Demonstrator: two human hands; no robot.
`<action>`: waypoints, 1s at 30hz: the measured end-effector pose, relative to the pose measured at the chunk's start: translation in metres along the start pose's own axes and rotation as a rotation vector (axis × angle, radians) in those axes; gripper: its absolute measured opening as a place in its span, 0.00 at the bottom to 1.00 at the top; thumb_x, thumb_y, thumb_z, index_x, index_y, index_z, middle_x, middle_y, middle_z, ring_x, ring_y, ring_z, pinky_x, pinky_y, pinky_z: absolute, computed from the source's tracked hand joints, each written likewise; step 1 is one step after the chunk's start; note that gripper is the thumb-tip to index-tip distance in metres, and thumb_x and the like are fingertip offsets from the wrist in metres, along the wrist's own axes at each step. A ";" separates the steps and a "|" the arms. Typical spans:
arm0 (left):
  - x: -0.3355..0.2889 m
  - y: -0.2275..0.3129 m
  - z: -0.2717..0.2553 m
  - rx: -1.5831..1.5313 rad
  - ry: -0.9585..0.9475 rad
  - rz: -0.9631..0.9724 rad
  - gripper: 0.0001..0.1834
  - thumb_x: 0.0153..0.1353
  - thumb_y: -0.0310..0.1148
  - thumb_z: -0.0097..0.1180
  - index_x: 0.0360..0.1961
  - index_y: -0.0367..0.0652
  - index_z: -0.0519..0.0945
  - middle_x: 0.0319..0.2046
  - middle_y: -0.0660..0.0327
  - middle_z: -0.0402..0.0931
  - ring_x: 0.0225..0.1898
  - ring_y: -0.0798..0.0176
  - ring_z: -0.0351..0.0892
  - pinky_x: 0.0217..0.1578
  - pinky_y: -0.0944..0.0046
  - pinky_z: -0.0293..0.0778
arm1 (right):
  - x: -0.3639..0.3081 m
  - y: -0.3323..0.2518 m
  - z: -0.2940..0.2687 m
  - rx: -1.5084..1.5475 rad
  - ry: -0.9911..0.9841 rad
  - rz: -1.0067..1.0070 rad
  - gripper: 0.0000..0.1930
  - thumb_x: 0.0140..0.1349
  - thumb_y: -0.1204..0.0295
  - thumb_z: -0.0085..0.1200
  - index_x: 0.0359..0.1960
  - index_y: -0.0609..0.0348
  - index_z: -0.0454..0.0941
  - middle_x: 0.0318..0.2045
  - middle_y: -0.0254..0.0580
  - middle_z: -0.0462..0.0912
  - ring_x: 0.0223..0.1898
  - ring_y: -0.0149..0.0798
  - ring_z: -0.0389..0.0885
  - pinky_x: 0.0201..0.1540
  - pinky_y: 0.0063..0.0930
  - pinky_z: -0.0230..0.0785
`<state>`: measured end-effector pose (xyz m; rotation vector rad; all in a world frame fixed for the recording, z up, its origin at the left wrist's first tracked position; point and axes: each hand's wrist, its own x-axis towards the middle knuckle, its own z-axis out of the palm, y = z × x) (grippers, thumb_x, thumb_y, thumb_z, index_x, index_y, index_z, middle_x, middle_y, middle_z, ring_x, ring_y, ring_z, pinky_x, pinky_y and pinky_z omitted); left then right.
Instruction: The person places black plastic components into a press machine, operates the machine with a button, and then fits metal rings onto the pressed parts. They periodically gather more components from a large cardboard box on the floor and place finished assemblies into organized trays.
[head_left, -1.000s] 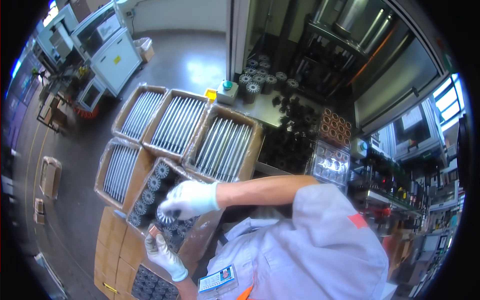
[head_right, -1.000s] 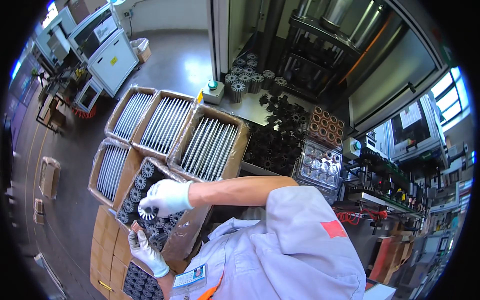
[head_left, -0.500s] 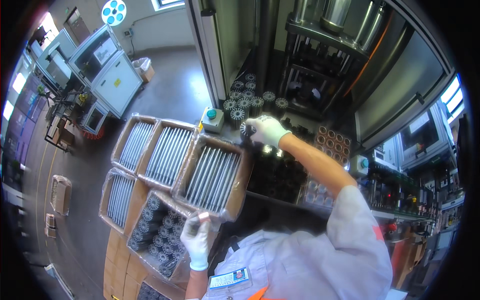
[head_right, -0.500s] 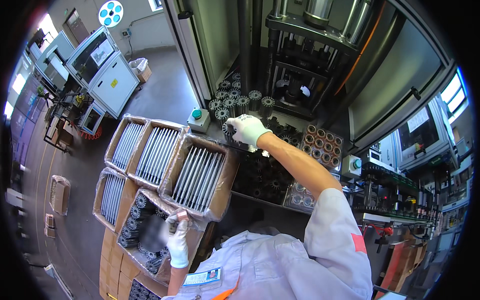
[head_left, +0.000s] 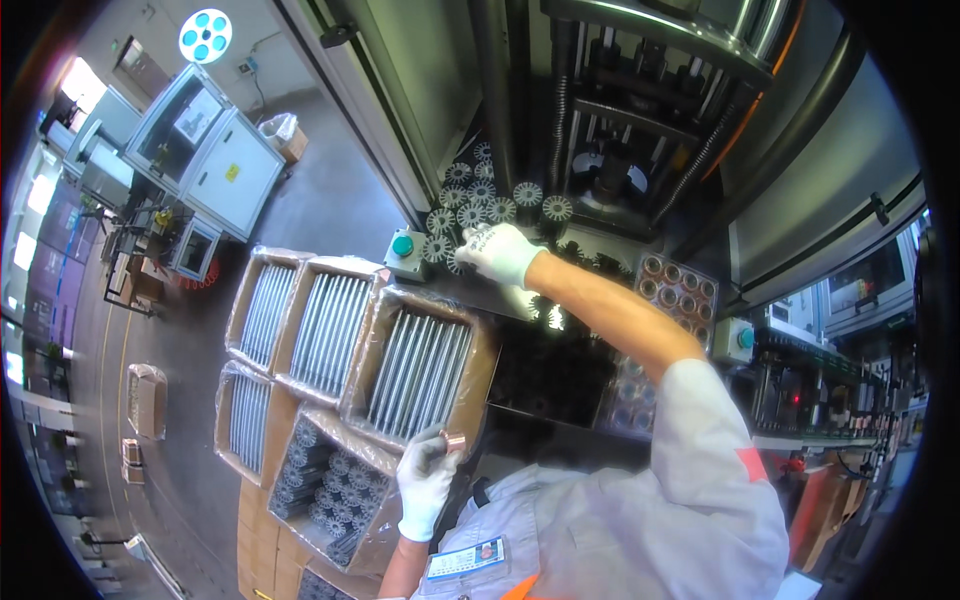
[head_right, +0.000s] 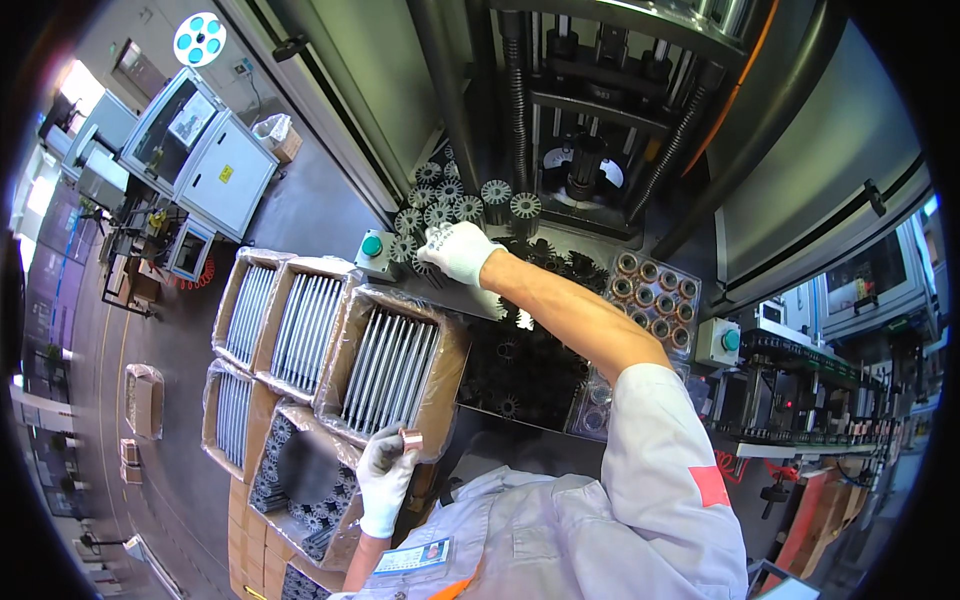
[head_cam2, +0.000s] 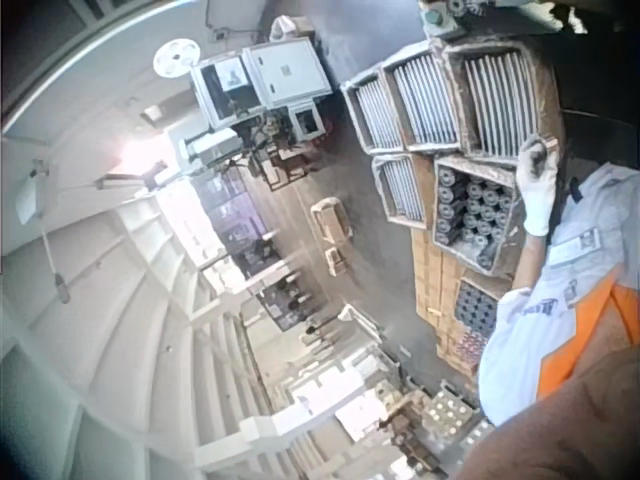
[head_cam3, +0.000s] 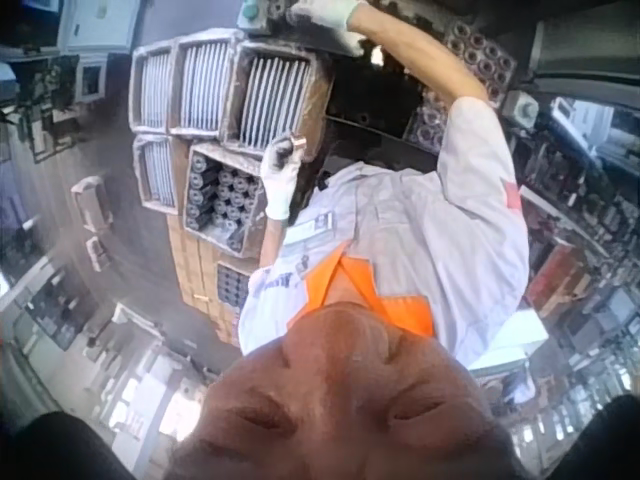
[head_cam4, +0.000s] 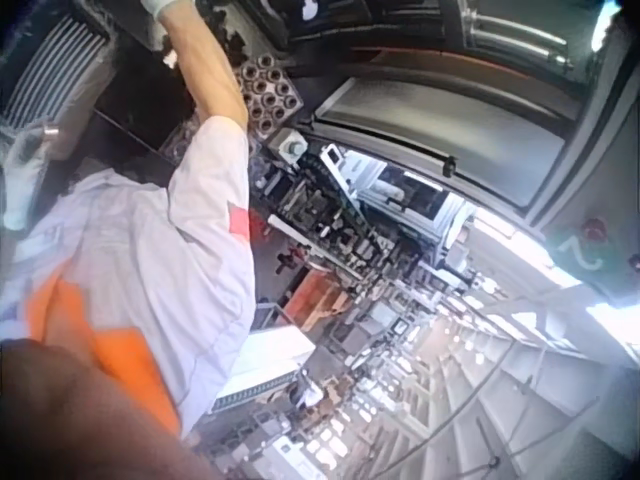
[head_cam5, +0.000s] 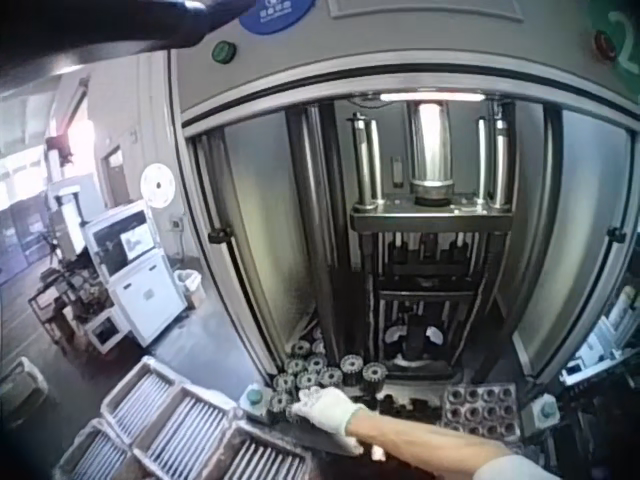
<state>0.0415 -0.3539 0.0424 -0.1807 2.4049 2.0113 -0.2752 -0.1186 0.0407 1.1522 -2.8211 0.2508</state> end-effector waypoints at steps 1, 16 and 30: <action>0.009 -0.001 0.001 -0.011 -0.039 0.003 0.09 0.57 0.20 0.66 0.40 0.32 0.82 0.54 0.48 0.78 0.53 0.62 0.78 0.54 0.64 0.73 | -0.001 0.000 -0.003 0.004 -0.004 0.010 0.11 0.62 0.71 0.50 0.42 0.46 0.84 0.42 0.45 0.83 0.47 0.50 0.83 0.48 0.43 0.75; 0.149 0.027 0.031 -0.383 -0.458 -0.307 0.15 0.62 0.25 0.67 0.49 0.32 0.82 0.40 0.63 0.84 0.39 0.73 0.82 0.44 0.72 0.78 | -0.087 0.033 -0.034 0.348 0.759 0.586 0.25 0.58 0.68 0.63 0.59 0.59 0.75 0.52 0.50 0.79 0.55 0.49 0.79 0.60 0.39 0.71; 0.165 0.028 0.104 -0.103 -0.504 0.168 0.11 0.65 0.29 0.64 0.45 0.33 0.83 0.53 0.49 0.79 0.55 0.59 0.78 0.55 0.62 0.74 | -0.093 0.171 -0.039 0.794 1.083 1.056 0.35 0.47 0.65 0.75 0.56 0.63 0.73 0.42 0.47 0.86 0.44 0.43 0.85 0.50 0.33 0.76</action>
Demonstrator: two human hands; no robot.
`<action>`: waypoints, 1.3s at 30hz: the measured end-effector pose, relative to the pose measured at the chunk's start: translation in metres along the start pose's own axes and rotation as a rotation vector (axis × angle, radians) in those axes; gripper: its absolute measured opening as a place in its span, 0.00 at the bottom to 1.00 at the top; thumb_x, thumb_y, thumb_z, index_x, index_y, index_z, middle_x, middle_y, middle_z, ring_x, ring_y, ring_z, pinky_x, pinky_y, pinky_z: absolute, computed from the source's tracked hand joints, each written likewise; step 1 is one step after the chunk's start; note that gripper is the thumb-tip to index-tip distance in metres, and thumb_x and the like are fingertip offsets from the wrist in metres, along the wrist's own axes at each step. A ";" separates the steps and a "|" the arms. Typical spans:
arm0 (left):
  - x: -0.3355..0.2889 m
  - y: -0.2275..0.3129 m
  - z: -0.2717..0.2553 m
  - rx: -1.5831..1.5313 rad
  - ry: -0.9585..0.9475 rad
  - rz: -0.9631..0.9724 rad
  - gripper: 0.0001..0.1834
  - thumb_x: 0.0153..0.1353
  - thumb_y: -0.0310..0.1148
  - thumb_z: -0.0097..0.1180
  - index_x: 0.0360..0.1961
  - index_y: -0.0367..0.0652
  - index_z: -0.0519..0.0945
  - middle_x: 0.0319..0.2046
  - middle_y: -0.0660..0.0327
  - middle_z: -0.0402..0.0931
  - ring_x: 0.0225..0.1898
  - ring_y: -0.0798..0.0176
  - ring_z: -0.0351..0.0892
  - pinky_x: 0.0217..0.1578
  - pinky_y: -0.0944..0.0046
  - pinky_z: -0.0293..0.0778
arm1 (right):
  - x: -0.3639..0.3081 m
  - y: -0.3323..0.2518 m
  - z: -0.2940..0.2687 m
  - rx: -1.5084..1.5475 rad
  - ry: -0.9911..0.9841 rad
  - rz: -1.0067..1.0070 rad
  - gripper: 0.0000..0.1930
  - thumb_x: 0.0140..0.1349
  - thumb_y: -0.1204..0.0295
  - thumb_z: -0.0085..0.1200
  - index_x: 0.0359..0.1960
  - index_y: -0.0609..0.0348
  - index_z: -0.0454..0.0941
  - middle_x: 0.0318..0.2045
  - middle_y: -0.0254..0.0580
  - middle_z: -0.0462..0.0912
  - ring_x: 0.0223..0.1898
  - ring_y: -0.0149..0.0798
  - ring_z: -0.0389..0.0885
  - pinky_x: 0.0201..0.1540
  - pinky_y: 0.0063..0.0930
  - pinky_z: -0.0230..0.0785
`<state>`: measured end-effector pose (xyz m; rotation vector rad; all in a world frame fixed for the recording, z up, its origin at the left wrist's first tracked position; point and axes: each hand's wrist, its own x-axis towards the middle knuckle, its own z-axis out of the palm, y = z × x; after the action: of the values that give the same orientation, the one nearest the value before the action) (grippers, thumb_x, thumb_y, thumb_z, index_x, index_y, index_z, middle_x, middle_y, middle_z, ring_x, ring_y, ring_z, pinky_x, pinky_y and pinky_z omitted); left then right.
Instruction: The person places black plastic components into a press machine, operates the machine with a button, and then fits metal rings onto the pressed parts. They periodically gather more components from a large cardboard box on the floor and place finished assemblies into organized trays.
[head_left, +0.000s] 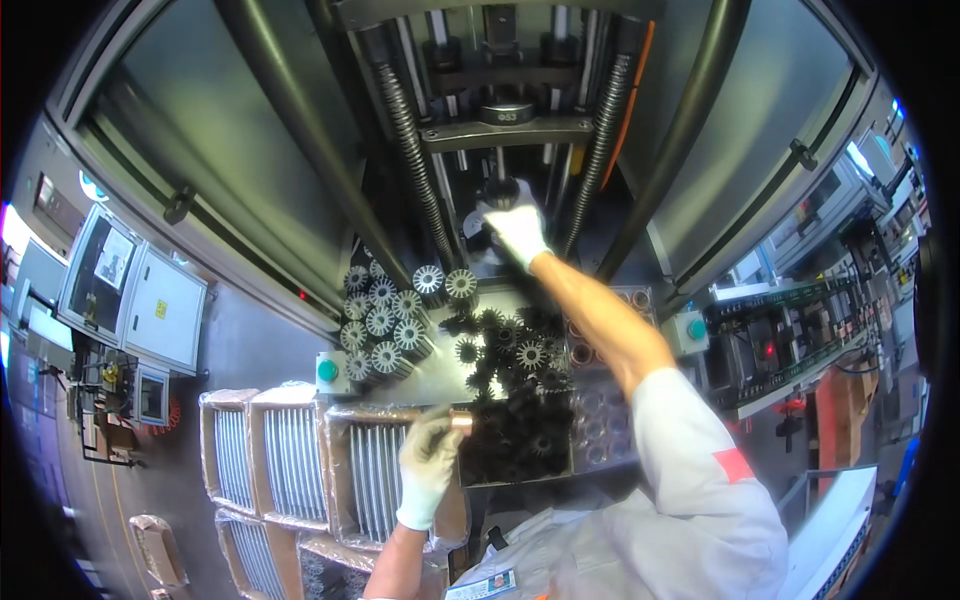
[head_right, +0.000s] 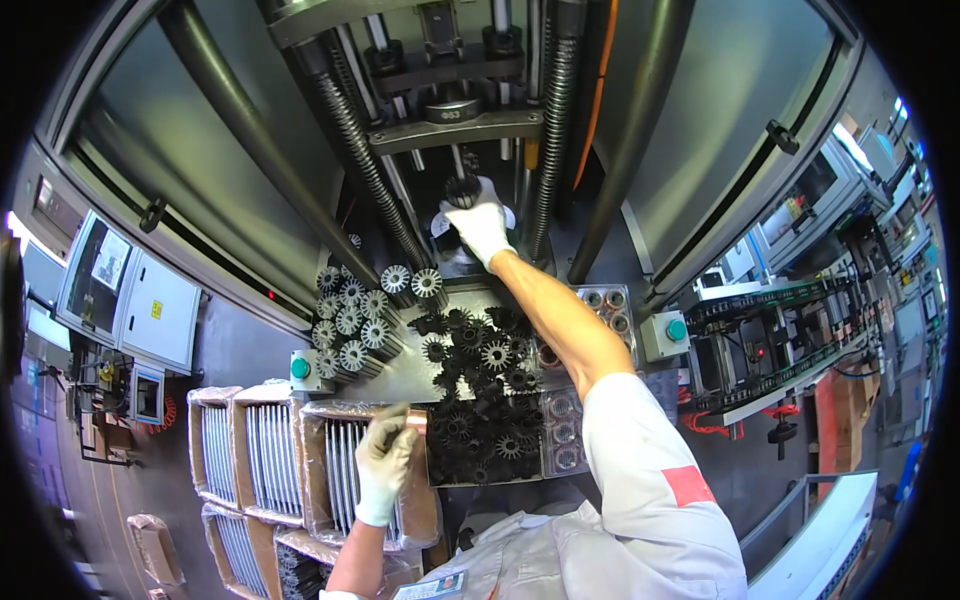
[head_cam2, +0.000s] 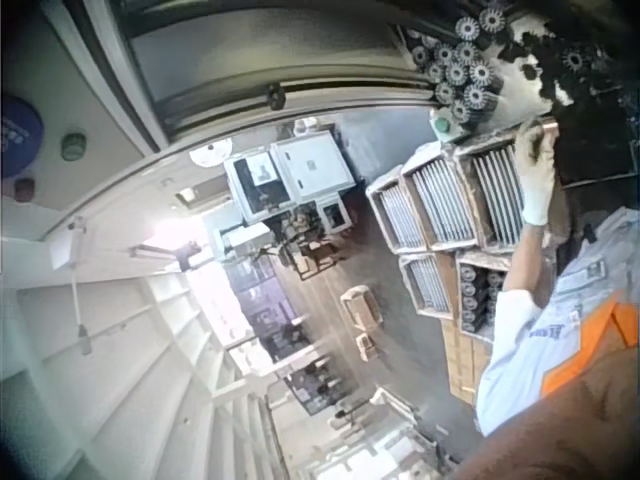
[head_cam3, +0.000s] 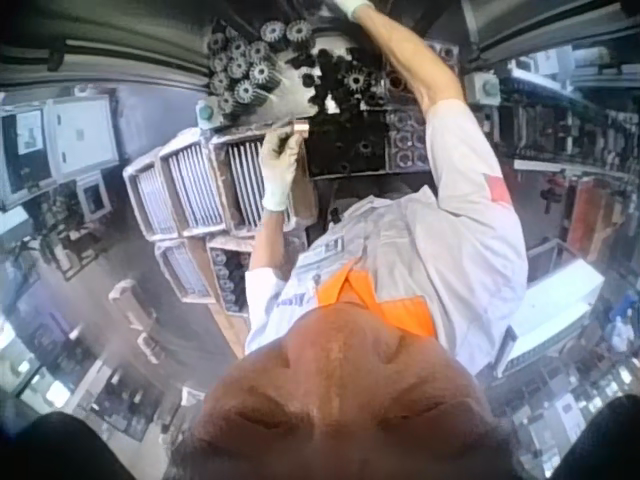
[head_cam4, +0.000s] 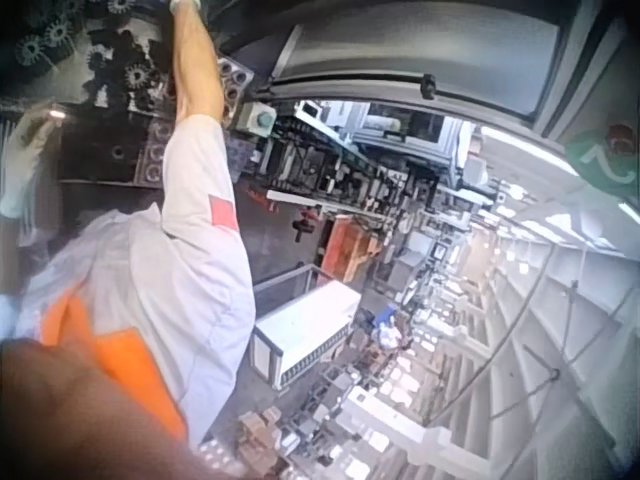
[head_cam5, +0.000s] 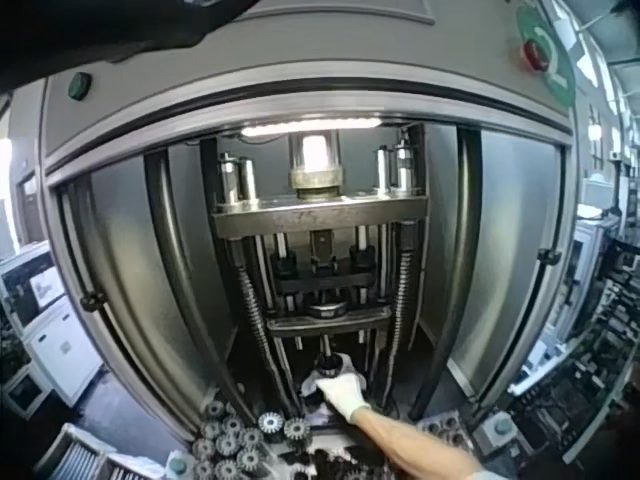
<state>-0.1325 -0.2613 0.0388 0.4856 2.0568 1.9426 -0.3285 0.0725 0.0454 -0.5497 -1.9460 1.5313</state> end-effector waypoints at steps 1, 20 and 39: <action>0.004 0.008 -0.002 0.099 0.049 0.046 0.12 0.65 0.33 0.65 0.41 0.34 0.83 0.52 0.49 0.78 0.54 0.59 0.78 0.55 0.62 0.74 | 0.002 -0.017 0.006 -0.020 -0.017 -0.048 0.34 0.49 0.64 0.74 0.57 0.63 0.73 0.42 0.47 0.85 0.45 0.42 0.85 0.50 0.33 0.75; 0.348 -0.078 0.086 1.200 0.009 0.905 0.07 0.66 0.33 0.61 0.42 0.43 0.83 0.42 0.46 0.81 0.40 0.41 0.82 0.49 0.48 0.77 | -0.188 0.004 -0.511 -1.243 0.009 0.302 0.32 0.50 0.48 0.62 0.46 0.63 0.73 0.36 0.59 0.86 0.40 0.56 0.87 0.43 0.46 0.78; 0.373 -0.060 0.088 0.986 -0.240 0.150 0.14 0.66 0.35 0.63 0.44 0.34 0.84 0.42 0.47 0.84 0.47 0.43 0.80 0.53 0.51 0.74 | -0.070 0.150 -0.826 -1.493 0.348 0.668 0.33 0.55 0.56 0.68 0.60 0.53 0.70 0.52 0.51 0.82 0.53 0.53 0.83 0.52 0.50 0.76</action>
<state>-0.4382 -0.0278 -0.0140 1.0142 2.7266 0.7215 0.2746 0.6606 0.0169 -2.0112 -2.3967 -0.1336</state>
